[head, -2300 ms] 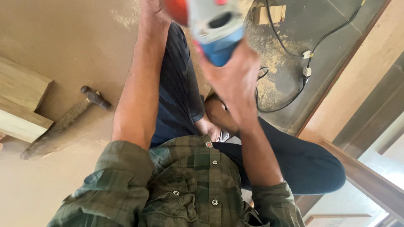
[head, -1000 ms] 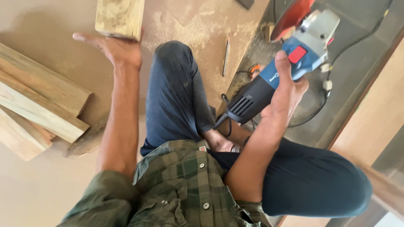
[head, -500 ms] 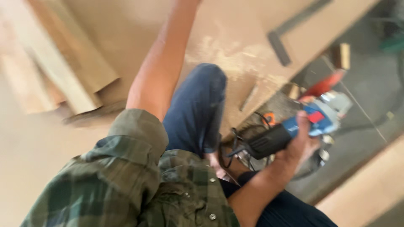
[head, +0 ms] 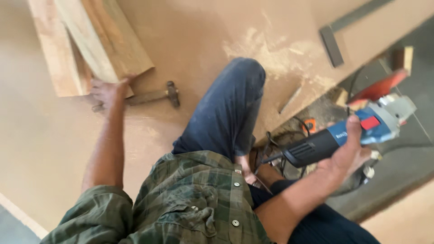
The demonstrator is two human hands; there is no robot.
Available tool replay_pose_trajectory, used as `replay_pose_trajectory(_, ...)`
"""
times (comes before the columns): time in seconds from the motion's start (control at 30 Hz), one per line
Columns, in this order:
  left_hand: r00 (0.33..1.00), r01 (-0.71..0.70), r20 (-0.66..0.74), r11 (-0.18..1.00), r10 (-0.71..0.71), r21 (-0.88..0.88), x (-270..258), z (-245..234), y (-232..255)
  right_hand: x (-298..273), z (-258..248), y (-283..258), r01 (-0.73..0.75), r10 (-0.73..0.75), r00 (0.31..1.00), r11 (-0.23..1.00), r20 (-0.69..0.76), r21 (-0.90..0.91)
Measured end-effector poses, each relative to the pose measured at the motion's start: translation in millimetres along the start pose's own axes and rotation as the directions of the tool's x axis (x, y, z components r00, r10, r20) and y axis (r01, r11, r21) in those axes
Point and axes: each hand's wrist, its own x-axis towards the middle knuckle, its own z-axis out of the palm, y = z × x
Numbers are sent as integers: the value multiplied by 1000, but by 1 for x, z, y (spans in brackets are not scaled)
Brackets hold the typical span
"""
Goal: The person sands several pieces of wood by hand using a power sander.
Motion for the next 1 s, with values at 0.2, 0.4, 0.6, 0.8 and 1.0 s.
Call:
replay_pose_trajectory(0.2,900,74,240,415,364,-907,-2,2,-25,-8,-24,-1,88,-96,992,991,-79,-100)
replay_pose_trajectory(0.4,681,-115,325,534,656,-838,-96,-25,20,-22,-23,-6,96,-101,994,991,-46,-93)
replay_pose_trajectory(0.6,324,-743,385,484,864,-462,-169,-62,143,-33,-15,-20,99,-102,994,991,-32,-86)
replay_pose_trajectory(0.8,298,-768,588,555,752,-320,-207,-32,207,-41,-24,-23,170,-173,985,980,-27,-102)
replay_pose_trajectory(1.0,15,-928,162,74,987,-366,-207,-5,162,-39,-22,-20,87,-93,995,990,-45,-114)
